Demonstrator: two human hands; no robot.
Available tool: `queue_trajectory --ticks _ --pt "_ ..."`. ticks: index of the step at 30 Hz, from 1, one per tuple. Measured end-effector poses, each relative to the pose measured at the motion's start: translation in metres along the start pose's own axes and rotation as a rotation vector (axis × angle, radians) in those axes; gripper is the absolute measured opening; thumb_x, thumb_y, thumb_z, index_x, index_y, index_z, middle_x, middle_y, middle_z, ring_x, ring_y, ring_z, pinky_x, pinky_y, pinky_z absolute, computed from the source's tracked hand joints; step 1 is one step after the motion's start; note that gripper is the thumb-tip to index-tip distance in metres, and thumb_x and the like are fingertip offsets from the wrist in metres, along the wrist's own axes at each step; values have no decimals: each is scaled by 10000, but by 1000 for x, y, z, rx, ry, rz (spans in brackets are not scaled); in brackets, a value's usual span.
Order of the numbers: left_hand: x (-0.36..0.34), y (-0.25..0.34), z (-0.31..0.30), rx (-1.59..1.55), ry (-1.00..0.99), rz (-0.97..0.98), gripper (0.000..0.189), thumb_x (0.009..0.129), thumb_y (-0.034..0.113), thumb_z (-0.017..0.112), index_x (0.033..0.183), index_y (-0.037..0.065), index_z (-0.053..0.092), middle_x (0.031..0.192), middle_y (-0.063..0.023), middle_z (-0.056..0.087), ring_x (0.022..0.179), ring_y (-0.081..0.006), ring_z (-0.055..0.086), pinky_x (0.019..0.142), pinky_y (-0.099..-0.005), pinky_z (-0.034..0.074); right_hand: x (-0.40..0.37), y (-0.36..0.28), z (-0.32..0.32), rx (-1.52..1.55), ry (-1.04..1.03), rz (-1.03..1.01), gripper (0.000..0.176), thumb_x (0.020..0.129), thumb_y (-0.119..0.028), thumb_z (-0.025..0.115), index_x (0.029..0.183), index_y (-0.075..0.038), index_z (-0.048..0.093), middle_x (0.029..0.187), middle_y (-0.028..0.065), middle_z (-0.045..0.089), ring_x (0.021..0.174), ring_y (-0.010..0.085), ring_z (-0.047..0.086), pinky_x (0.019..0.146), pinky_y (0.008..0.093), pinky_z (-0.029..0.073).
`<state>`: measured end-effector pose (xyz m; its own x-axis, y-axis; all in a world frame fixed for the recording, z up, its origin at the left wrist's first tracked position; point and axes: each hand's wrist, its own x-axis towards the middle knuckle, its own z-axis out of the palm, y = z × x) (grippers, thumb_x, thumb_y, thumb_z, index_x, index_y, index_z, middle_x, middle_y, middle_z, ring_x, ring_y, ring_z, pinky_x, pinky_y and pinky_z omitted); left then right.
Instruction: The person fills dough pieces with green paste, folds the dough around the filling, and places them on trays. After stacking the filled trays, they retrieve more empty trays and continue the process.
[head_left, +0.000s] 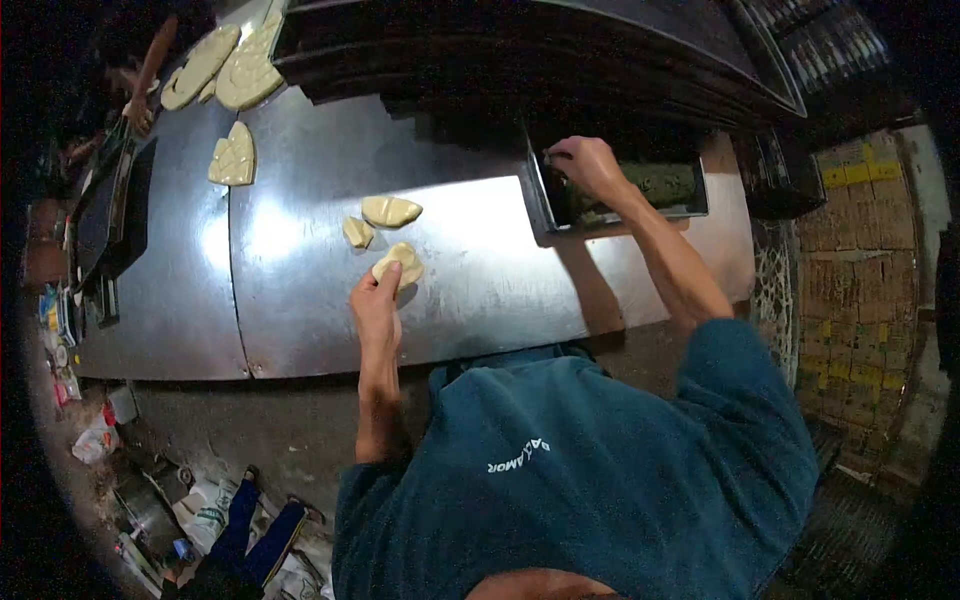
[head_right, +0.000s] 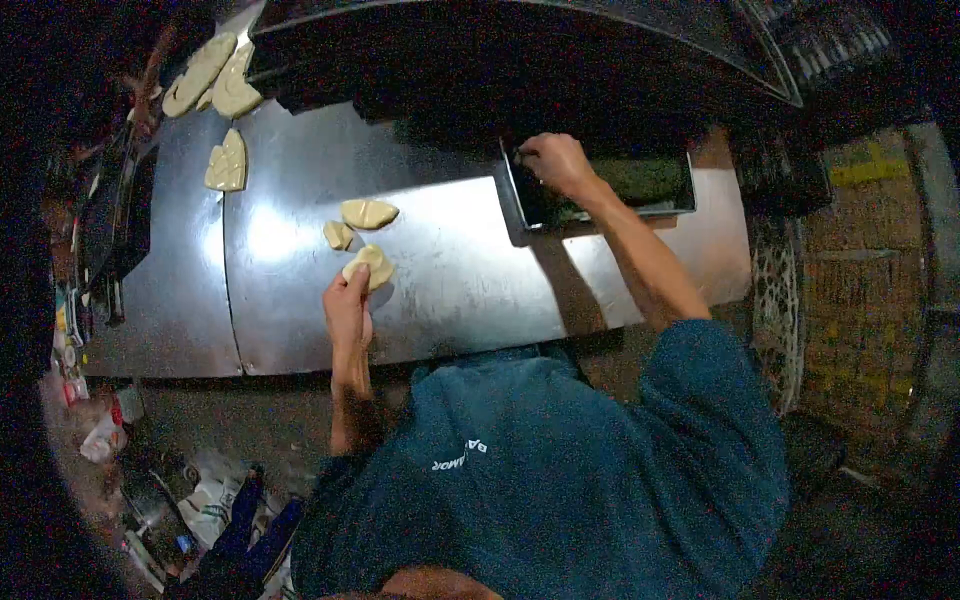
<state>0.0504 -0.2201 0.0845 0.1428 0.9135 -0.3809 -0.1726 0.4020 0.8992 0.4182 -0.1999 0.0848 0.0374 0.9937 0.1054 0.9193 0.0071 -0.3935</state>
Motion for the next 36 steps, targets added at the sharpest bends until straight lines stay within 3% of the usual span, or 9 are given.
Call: queue_trajectory --ticks 6,9,14,22,26,28,32,34,36 --pt "37 -15 84 41 -147 19 256 878 140 622 1028 -67 637 919 -73 654 798 -111 599 697 -246 477 -31 23 -10 -9 75 160 308 772 -129 680 1056 -17 641 892 204 667 784 317 664 695 386 527" --pt "53 -32 156 -103 -281 16 238 893 139 596 1015 -61 638 901 -76 667 769 -115 617 695 -248 490 -40 -21 -67 679 95 460 250 794 -115 672 1023 -19 650 870 54 669 776 103 607 676 264 490" --pt "57 -39 247 -412 -504 -102 306 976 260 461 1054 -16 568 987 -84 609 891 -167 608 759 -330 513 -47 -1 -43 413 427 -9 233 751 -122 686 971 -48 672 955 114 675 797 238 655 702 320 510" --pt "66 -42 297 -262 -402 -20 258 942 215 540 1073 2 604 930 -45 626 782 -108 597 657 -248 494 -48 35 -36 427 531 152 206 768 -135 662 959 -66 696 993 131 661 869 326 613 767 357 492" --pt "76 -48 298 -275 -404 14 235 928 189 557 1063 1 597 943 -39 635 771 -104 605 625 -229 490 -52 29 -44 405 616 38 373 811 -52 586 1184 -29 577 1049 202 620 887 370 603 775 408 491" --pt "84 -57 298 -277 -381 -39 209 921 150 568 1056 -3 613 908 -43 639 725 -94 601 587 -229 491 -63 13 -24 395 600 92 533 840 -19 528 1357 -60 407 1088 223 609 964 357 612 838 382 483" --pt "82 -56 298 -270 -404 -52 232 909 151 579 1080 -5 594 956 -55 639 798 -113 620 641 -239 518 -52 51 -42 621 394 255 492 845 -41 528 1327 -39 428 1038 212 626 900 320 638 794 369 499" --pt "79 -51 297 -302 -462 -114 290 876 126 611 1124 -20 569 1009 -69 633 867 -133 625 710 -261 525 -39 76 -45 383 365 277 351 859 -88 539 1199 0 541 920 141 658 826 228 638 735 337 501" --pt "78 -55 303 -134 -452 48 297 870 95 605 1139 -25 561 1011 -73 632 880 -145 628 749 -268 525 -24 92 -49 1032 -167 390 253 862 -106 561 1079 14 610 877 88 651 756 157 610 663 302 500"
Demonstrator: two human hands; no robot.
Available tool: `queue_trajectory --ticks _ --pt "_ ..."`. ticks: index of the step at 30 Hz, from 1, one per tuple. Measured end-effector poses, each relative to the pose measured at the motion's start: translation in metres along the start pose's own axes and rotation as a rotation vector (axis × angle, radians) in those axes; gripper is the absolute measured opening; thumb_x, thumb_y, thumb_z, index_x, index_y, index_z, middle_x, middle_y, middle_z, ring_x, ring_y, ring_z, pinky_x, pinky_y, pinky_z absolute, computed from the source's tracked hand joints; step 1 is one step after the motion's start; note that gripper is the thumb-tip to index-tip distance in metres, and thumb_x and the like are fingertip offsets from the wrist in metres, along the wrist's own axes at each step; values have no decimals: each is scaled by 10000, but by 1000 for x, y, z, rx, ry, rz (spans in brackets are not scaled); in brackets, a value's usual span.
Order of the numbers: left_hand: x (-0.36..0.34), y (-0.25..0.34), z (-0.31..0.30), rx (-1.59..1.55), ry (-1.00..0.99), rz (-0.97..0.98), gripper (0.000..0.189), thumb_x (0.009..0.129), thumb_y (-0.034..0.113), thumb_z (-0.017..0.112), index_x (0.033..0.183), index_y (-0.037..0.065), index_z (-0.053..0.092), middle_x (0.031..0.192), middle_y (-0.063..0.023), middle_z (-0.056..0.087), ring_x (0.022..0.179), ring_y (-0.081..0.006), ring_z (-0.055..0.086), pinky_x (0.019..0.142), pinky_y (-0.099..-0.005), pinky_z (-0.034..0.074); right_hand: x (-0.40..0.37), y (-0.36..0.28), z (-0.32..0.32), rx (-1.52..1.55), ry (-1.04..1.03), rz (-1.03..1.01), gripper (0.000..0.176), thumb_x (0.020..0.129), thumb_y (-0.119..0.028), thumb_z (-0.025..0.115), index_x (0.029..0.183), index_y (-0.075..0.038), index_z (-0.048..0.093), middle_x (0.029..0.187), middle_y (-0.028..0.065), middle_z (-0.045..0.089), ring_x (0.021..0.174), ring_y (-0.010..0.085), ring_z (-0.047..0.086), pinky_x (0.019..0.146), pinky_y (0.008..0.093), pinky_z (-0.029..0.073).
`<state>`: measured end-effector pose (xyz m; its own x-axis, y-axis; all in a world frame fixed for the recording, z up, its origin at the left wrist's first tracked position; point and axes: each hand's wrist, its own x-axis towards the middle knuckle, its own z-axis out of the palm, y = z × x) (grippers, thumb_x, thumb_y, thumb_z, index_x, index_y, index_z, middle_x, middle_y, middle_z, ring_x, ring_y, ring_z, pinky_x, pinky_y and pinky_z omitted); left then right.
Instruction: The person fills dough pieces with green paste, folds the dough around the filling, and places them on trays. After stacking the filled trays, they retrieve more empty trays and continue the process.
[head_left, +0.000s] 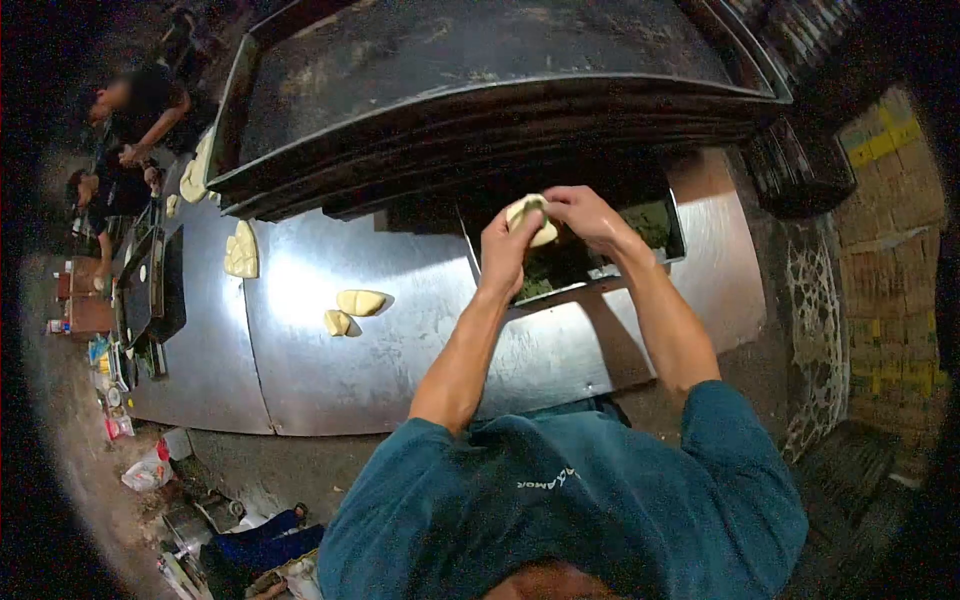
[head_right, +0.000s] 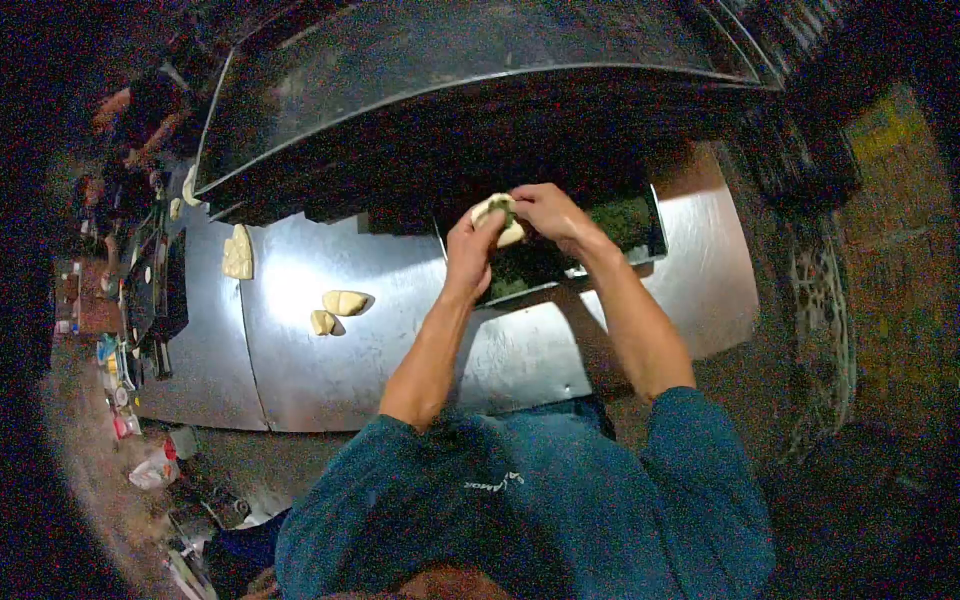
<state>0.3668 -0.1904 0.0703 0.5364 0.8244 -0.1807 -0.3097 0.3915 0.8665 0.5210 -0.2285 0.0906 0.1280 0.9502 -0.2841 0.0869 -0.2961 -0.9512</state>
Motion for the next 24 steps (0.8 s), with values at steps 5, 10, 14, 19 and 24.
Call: queue_trajectory --ticks 5,10,14,19,24 --pt "7 0 0 72 1 9 331 870 -6 556 1200 -34 543 1019 -77 618 868 -122 602 765 -260 507 -19 -21 21 -123 459 -336 104 793 -48 616 879 -5 657 773 105 607 653 188 615 572 292 499" --pt "-22 27 24 -88 -135 -27 463 928 17 428 1386 29 363 1033 -61 567 869 -127 553 740 -264 477 -62 -38 45 -891 500 -759 297 692 1 611 987 -25 599 966 102 547 869 305 543 713 371 494" --pt "-66 61 9 668 17 479 432 975 223 430 1349 7 422 1136 -140 598 935 -175 587 763 -280 481 -71 -86 46 -786 445 -941 177 691 7 624 865 -18 604 873 95 566 774 288 561 655 354 498" --pt "-63 101 -40 233 131 652 371 967 275 390 893 -20 602 883 -92 611 784 -162 570 674 -294 470 -60 -133 109 -456 237 -772 127 722 -50 658 838 -47 607 738 88 553 662 269 592 577 351 487" --pt "-94 148 -96 -104 105 351 468 976 376 366 843 2 614 663 -51 586 512 -94 502 461 -218 404 -37 -143 188 -500 179 -919 238 705 -2 693 916 -32 587 813 92 536 639 173 549 557 288 461"
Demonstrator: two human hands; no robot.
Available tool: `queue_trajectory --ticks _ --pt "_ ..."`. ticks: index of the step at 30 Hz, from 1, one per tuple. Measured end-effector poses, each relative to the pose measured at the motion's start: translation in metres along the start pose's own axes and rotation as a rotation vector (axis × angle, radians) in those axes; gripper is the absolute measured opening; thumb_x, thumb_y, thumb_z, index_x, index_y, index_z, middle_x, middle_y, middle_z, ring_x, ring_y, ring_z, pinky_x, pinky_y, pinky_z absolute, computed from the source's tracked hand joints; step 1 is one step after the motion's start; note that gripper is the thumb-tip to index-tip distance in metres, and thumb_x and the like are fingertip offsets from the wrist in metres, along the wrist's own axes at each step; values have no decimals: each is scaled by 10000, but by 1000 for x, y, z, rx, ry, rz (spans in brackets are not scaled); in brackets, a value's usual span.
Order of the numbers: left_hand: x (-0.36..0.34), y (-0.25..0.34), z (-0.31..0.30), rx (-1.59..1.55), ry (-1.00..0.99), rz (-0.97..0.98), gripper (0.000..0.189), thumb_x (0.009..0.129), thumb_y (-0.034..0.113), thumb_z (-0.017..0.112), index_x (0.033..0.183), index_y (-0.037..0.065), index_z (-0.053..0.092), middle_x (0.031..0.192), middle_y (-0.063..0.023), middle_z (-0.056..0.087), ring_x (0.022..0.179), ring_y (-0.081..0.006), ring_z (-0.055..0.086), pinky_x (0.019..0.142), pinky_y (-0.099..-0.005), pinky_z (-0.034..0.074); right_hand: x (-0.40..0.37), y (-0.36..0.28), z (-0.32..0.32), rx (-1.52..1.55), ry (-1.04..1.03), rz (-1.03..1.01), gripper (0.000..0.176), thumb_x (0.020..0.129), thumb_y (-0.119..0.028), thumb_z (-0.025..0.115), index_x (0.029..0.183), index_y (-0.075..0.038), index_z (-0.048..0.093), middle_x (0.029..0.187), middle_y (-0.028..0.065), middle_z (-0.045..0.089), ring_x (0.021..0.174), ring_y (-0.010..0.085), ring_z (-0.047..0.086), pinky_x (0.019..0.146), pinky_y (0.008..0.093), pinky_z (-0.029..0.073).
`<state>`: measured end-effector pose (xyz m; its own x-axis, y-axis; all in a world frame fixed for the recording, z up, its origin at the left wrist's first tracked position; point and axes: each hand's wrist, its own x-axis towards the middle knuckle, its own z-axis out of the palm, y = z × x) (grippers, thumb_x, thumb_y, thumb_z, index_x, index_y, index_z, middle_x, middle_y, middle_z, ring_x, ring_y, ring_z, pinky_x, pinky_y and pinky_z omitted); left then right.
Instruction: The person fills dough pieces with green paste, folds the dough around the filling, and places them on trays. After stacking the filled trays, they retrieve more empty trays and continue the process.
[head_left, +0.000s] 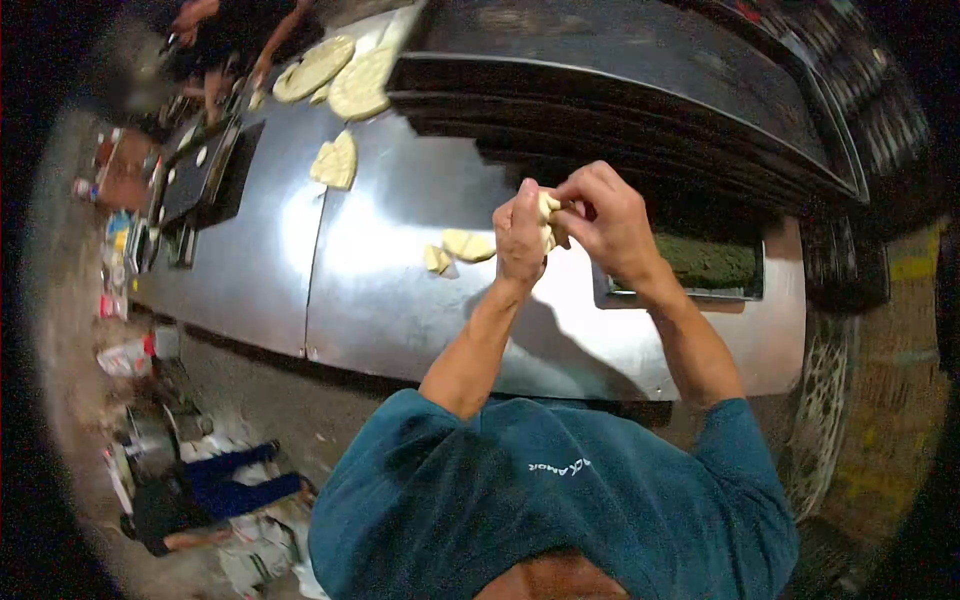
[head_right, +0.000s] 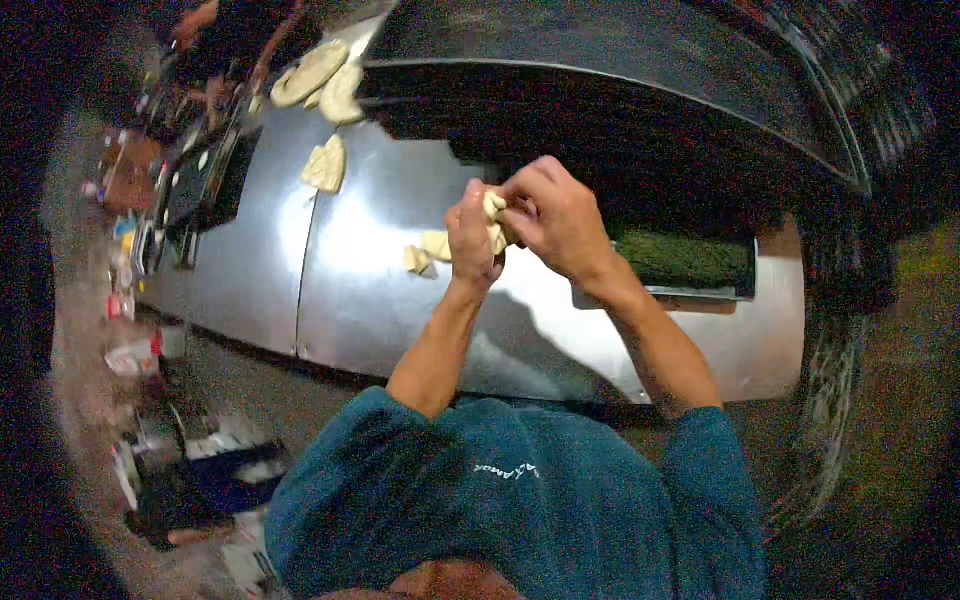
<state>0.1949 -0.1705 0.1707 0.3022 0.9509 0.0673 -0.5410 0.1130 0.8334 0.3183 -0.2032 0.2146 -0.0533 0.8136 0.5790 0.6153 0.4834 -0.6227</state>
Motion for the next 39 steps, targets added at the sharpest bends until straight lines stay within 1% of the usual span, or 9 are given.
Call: queue_trajectory --ticks 6,12,16,22,24,27,28,32,39 --pt "-25 32 -80 136 204 -90 572 990 459 283 713 41 558 617 -21 515 483 -98 459 432 -231 383 -25 -62 89 -196 -33 -163 217 713 20 679 907 -27 595 862 106 584 782 270 600 680 360 506" --pt "-50 64 -117 138 71 -22 566 985 483 272 857 22 575 687 -32 553 543 -85 505 443 -219 430 3 -81 111 233 -120 323 153 718 -48 675 856 -34 609 836 112 568 677 231 587 609 322 488" --pt "-54 56 -137 427 67 -33 503 987 422 310 889 20 595 645 -16 548 512 -78 498 420 -226 400 -5 -78 137 -48 -184 14 276 766 -1 632 1038 -24 594 953 107 570 726 215 610 647 294 515" --pt "-104 17 -126 -145 -59 -589 512 986 460 323 1025 23 587 951 -100 593 858 -169 560 810 -310 466 -85 -96 120 -394 -344 -10 226 753 15 593 979 17 603 984 162 587 876 308 581 768 363 494" --pt "-101 -17 -151 630 -363 -450 522 970 451 372 1080 -15 582 1086 -158 602 954 -247 581 904 -350 434 -118 -77 108 -401 -423 25 212 755 1 552 964 -30 573 949 107 562 841 290 560 701 366 503" --pt "-65 -17 -196 1295 81 -251 480 847 280 634 1196 -32 525 1172 -218 559 1004 -335 583 849 -415 468 -175 -41 108 -491 -581 165 195 724 4 566 915 -30 580 915 93 568 837 280 548 696 369 509" --pt "-46 -34 -235 1516 89 334 491 859 308 614 1209 -20 514 1079 -201 573 961 -331 574 828 -435 459 -198 -27 112 -553 -656 226 188 706 -1 570 887 -42 601 925 84 576 870 278 551 705 376 514" --pt "-13 -14 -249 1797 33 -41 479 843 408 597 1159 50 566 1085 -217 525 1019 -363 522 833 -458 443 -183 -33 112 -699 -869 451 218 699 -85 623 911 -76 672 901 107 639 887 289 571 747 391 508" --pt "-61 -4 -263 1360 -84 35 337 844 227 631 1070 -17 578 982 -221 609 876 -353 605 763 -398 478 -90 -51 110 -592 -47 199 459 900 -389 507 1291 -149 496 1303 151 479 1233 355 397 1000 519 301"
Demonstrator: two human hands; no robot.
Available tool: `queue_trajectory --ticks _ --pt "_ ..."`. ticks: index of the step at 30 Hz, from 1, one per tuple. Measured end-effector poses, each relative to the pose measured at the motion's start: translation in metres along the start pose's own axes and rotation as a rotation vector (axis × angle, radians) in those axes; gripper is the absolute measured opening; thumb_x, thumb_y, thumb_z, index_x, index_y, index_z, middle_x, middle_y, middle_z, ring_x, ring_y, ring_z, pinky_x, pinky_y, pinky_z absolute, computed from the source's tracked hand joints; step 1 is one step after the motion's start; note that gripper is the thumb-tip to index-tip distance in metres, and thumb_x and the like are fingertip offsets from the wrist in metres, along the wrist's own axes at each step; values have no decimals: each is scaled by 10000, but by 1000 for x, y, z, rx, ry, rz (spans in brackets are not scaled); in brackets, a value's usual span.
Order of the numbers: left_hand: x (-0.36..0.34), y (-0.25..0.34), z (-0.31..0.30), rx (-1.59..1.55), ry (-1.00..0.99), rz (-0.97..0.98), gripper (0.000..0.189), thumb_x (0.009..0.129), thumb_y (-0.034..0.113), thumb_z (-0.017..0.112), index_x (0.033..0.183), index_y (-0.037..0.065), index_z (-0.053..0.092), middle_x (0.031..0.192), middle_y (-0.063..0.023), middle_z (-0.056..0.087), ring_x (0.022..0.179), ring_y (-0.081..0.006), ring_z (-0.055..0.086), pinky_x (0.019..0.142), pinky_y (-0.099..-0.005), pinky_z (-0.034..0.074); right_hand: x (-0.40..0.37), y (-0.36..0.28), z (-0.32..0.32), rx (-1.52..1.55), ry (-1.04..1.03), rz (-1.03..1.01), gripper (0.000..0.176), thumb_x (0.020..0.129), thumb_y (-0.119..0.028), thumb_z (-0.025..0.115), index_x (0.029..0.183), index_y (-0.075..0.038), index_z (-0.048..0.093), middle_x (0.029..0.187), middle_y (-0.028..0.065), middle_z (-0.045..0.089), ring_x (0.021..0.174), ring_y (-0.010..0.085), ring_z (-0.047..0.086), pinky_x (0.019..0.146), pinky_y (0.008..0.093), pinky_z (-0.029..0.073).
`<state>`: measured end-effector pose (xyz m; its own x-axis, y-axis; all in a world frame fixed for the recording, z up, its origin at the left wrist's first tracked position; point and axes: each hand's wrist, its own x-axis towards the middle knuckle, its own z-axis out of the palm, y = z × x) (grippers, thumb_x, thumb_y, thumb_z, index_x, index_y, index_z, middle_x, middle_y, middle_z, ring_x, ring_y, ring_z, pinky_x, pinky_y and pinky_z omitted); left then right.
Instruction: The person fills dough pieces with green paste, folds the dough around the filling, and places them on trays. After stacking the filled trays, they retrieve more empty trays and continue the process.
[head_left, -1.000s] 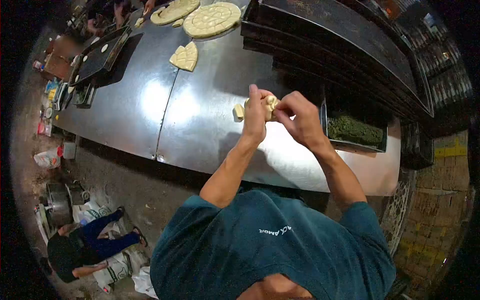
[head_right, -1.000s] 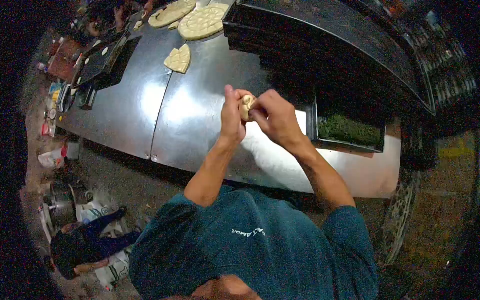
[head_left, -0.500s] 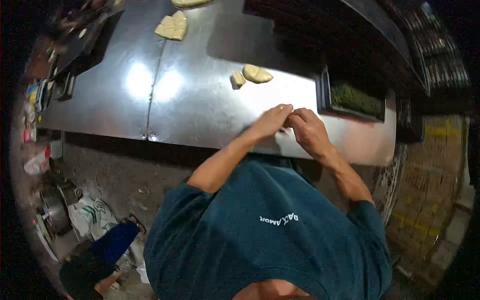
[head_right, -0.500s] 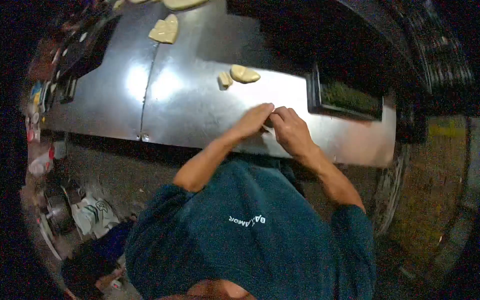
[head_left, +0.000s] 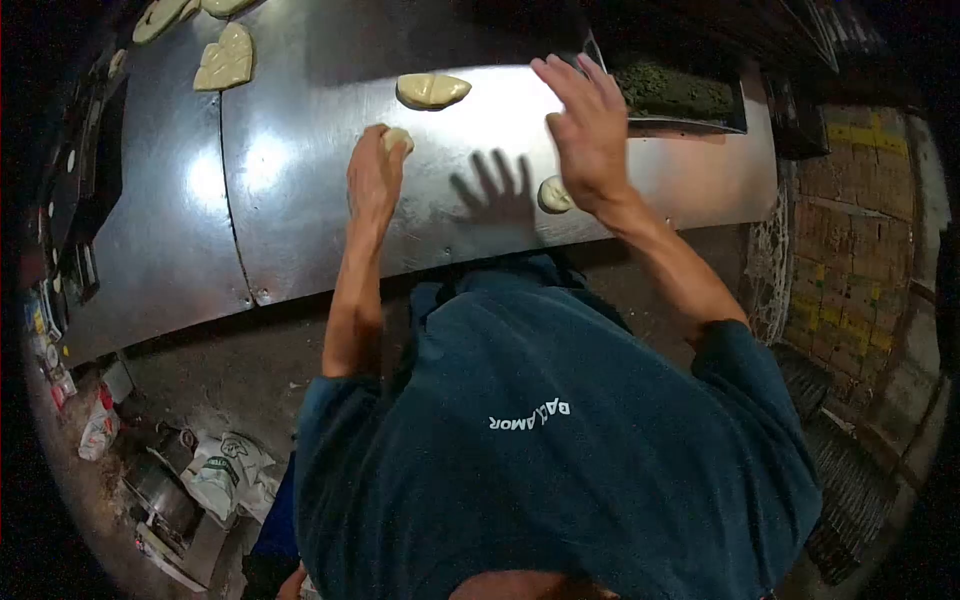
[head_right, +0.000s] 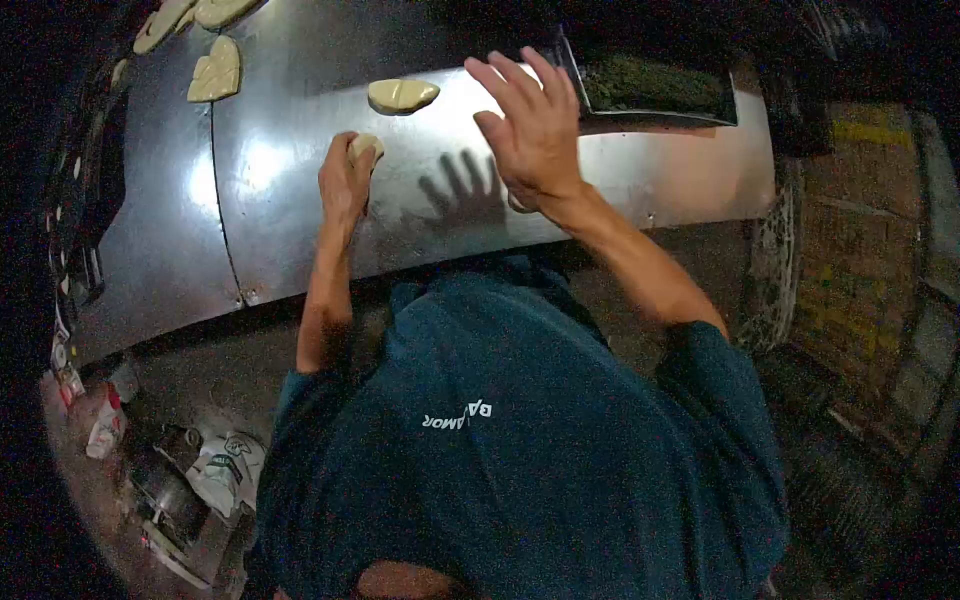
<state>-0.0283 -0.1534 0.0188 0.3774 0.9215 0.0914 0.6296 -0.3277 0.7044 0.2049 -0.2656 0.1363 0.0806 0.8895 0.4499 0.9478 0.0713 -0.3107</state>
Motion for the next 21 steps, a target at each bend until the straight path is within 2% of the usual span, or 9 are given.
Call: queue_trajectory --ticks 2,6,8,10,11,12,13,16,21 --pt "-21 -14 3 -38 62 133 291 856 170 617 1072 -20 578 986 -191 620 848 -301 621 759 -370 484 -67 45 103 -322 -208 -8 531 917 -437 444 1383 -188 384 1433 152 321 1322 401 265 1030 633 193" --pt "-48 3 -6 -70 -61 91 255 866 111 579 1101 15 553 1051 -178 604 905 -306 603 782 -387 473 -72 38 105 -265 -286 -12 551 918 -407 476 1365 -99 383 1372 209 365 1280 427 315 1022 640 217" --pt "-40 11 -2 -531 78 -288 285 903 133 555 1156 9 515 1072 -163 602 864 -241 627 698 -347 518 -61 49 90 200 -347 137 520 905 -336 529 1292 -3 428 1338 255 374 1234 430 367 1039 548 285" --pt "-43 11 -1 -792 84 -456 304 916 140 542 1179 -4 491 1082 -162 595 855 -224 629 669 -328 532 -62 48 50 100 -591 176 416 835 -293 602 1064 53 579 1296 285 404 1184 424 424 983 423 400" --pt "-40 11 1 -1045 75 -614 325 928 147 529 1201 -17 468 1092 -162 587 846 -207 631 641 -309 545 -78 59 39 90 -677 62 377 793 -287 621 1015 17 617 1206 265 501 1092 406 515 918 446 446" --pt "-36 15 3 -1052 33 -612 329 930 147 525 1199 -30 461 1101 -168 581 853 -217 631 652 -312 551 -62 43 20 82 -962 294 315 792 -269 608 999 -31 616 1071 221 596 982 364 591 850 460 474" --pt "-31 21 7 -1066 -23 -589 333 931 147 520 1196 -44 455 1110 -175 575 860 -227 632 663 -316 557 -99 64 29 146 -776 102 315 815 -334 602 932 -43 594 821 186 621 793 352 598 752 467 474" --pt "-15 39 29 -1250 -59 -490 251 920 117 527 1136 -7 497 994 -98 561 914 -191 573 782 -345 505 -83 85 -24 226 -1030 382 383 808 -296 647 1043 -71 444 770 175 622 758 368 602 704 432 472" --pt "11 119 40 -1133 -159 -552 246 933 222 527 1092 35 520 829 -56 588 708 -98 566 538 -221 454 -7 220 -175 450 -108 455 562 710 -276 774 1169 -43 551 1103 86 580 813 158 598 710 289 513"
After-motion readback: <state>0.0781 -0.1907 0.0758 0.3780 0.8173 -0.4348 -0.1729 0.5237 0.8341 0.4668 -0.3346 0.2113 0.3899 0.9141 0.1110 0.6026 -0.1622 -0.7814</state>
